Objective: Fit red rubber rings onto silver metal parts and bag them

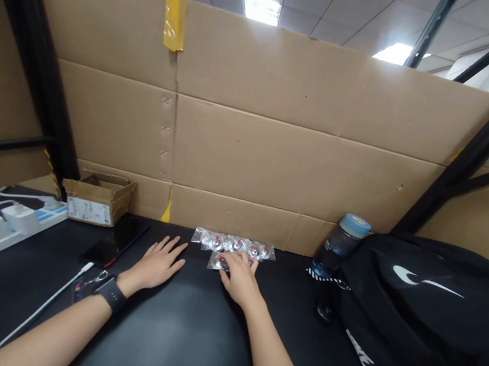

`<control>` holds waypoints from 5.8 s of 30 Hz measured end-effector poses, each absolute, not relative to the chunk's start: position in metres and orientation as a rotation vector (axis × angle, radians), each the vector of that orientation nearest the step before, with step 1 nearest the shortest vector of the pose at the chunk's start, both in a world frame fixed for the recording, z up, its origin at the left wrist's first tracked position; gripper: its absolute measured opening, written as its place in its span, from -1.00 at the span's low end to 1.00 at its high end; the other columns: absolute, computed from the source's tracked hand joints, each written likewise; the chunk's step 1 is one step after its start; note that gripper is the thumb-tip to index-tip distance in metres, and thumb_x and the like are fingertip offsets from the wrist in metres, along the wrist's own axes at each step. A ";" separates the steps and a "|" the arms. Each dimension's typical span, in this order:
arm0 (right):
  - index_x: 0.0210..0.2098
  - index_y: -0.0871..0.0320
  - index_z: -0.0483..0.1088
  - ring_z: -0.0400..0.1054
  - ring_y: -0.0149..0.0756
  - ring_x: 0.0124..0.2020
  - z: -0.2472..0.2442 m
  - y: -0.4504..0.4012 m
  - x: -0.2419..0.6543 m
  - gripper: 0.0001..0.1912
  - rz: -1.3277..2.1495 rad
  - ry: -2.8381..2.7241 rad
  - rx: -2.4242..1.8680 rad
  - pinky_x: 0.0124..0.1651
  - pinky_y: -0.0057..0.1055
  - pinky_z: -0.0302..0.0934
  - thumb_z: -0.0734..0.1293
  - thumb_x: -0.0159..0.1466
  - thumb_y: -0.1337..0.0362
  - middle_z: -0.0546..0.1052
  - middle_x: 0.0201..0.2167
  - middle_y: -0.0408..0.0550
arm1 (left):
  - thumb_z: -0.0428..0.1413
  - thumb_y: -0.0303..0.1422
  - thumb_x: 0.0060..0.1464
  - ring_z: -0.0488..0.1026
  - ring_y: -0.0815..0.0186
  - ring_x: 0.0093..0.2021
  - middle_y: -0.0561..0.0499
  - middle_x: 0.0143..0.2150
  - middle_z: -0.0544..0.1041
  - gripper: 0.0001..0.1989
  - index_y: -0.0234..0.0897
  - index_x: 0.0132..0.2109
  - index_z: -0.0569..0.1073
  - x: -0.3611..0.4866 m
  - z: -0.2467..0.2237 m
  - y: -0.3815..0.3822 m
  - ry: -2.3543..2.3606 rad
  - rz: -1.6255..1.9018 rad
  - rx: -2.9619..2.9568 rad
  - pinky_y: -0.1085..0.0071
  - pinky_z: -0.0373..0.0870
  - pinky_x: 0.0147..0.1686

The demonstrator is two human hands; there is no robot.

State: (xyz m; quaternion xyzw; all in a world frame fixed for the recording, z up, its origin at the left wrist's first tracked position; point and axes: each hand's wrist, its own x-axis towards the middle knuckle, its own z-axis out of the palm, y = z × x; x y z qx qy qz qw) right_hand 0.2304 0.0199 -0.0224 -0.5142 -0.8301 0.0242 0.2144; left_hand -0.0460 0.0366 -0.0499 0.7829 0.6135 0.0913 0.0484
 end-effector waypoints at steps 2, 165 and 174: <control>0.10 -0.08 0.37 0.26 -0.03 0.16 -0.022 0.019 0.230 -0.63 0.092 -2.302 -1.410 0.20 0.06 -0.06 0.28 0.31 0.29 0.54 0.08 -0.04 | -0.18 -0.02 0.33 -0.09 -0.15 0.47 -0.14 0.49 0.03 -0.37 -0.13 0.43 0.16 -0.046 -0.050 0.037 1.868 0.281 2.382 -0.07 -0.05 0.36; 0.10 -0.01 0.43 0.18 0.06 0.28 -0.030 0.030 0.273 -0.54 0.246 -2.042 -1.608 0.17 0.04 0.05 0.35 0.20 0.32 0.37 0.25 0.06 | -0.04 -0.34 0.27 0.43 0.02 0.12 -0.14 0.13 0.54 -0.67 -0.12 0.11 0.46 -0.068 -0.043 0.060 1.945 0.867 2.418 0.02 0.16 0.09; -0.01 -0.01 0.45 0.38 -0.04 0.02 -0.036 0.038 0.271 -0.62 0.226 -1.985 -1.602 0.04 -0.11 0.13 0.31 0.20 0.40 0.57 -0.03 0.01 | 0.01 -0.33 0.23 0.27 -0.06 0.25 -0.23 0.28 0.37 -0.61 -0.17 0.19 0.38 -0.058 -0.044 0.050 1.941 0.859 2.462 -0.03 0.16 0.15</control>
